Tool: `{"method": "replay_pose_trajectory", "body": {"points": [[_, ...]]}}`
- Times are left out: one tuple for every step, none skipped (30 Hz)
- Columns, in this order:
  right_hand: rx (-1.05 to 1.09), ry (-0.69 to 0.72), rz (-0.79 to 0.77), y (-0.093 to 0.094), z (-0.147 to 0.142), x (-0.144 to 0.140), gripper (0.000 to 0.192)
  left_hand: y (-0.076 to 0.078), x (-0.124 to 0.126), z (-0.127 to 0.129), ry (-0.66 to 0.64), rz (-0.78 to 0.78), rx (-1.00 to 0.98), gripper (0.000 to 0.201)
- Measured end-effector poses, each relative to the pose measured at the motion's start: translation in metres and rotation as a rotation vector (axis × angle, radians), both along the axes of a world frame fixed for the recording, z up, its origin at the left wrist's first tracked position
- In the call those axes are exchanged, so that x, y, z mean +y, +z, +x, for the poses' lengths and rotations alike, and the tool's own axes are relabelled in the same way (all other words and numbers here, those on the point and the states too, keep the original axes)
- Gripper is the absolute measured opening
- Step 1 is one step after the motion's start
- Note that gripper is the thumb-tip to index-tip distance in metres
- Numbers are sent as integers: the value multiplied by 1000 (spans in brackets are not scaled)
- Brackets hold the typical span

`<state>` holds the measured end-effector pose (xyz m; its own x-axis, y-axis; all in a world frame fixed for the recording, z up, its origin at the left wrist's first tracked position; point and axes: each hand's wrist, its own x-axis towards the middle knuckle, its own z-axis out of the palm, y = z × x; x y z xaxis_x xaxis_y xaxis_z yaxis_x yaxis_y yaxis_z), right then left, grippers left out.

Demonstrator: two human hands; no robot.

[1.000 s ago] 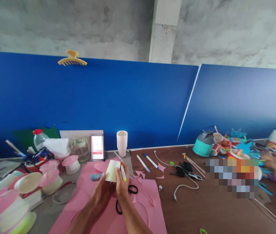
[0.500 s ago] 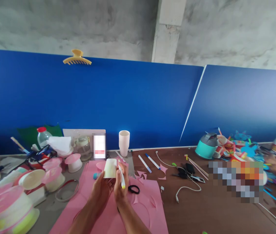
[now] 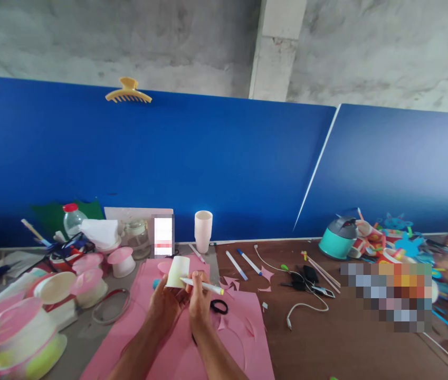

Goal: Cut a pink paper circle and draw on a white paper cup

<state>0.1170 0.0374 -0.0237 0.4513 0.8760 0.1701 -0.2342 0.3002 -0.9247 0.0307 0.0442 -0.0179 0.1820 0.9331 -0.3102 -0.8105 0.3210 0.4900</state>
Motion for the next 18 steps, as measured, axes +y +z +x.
{"method": "replay_pose_trajectory", "body": {"points": [[17, 3, -6, -2, 0, 1, 46, 0, 0, 0, 2, -2, -2, 23], [33, 9, -12, -4, 0, 2, 45, 1, 0, 1, 6, -3, -3, 22], [47, 15, -18, -6, 0, 3, 44, 1, 0, 1, 9, -1, -2, 21], [56, 21, -25, -7, 0, 4, 44, 2, 0, 2, 9, 2, 2, 20], [60, 27, -31, -9, 0, 4, 43, 2, 0, 2, 9, 3, 8, 18], [64, 31, -33, -10, 0, 5, 43, 2, 0, 3, 11, 5, 13, 17], [67, 36, -32, -11, 0, 5, 42, 2, 0, 3, 17, 3, 18, 17], [72, 41, -28, -12, 0, 5, 42, 2, 0, 3, 25, 0, 22, 16], [79, 43, -21, -12, 0, 6, 41, 2, 0, 4, 29, -3, 25, 16], [87, 43, -14, -12, 0, 6, 40, 2, 0, 4, 32, -3, 29, 17], [93, 44, -9, -12, 0, 6, 40, 2, 0, 4, 34, 0, 31, 17], [99, 44, -7, -11, 1, 6, 40, 2, 0, 4, 36, 5, 33, 17], [104, 46, -8, -10, 1, 6, 40, 2, 0, 5, 35, 5, 37, 17], [110, 51, -11, -9, 1, 6, 40, 2, 0, 5, 35, 4, 41, 17], [118, 58, -14, -7, 1, 6, 41, 1, 0, 5, 37, -5, 47, 17], [123, 65, -16, -5, 2, 5, 41, 0, 0, 6, 40, -15, 54, 16], [121, 70, -13, -4, 2, 5, 40, 0, 0, 6, 43, -25, 59, 16], [107, 51, 1, -2, 2, 5, 40, -1, 1, 6, 44, -33, 65, 16]]}}
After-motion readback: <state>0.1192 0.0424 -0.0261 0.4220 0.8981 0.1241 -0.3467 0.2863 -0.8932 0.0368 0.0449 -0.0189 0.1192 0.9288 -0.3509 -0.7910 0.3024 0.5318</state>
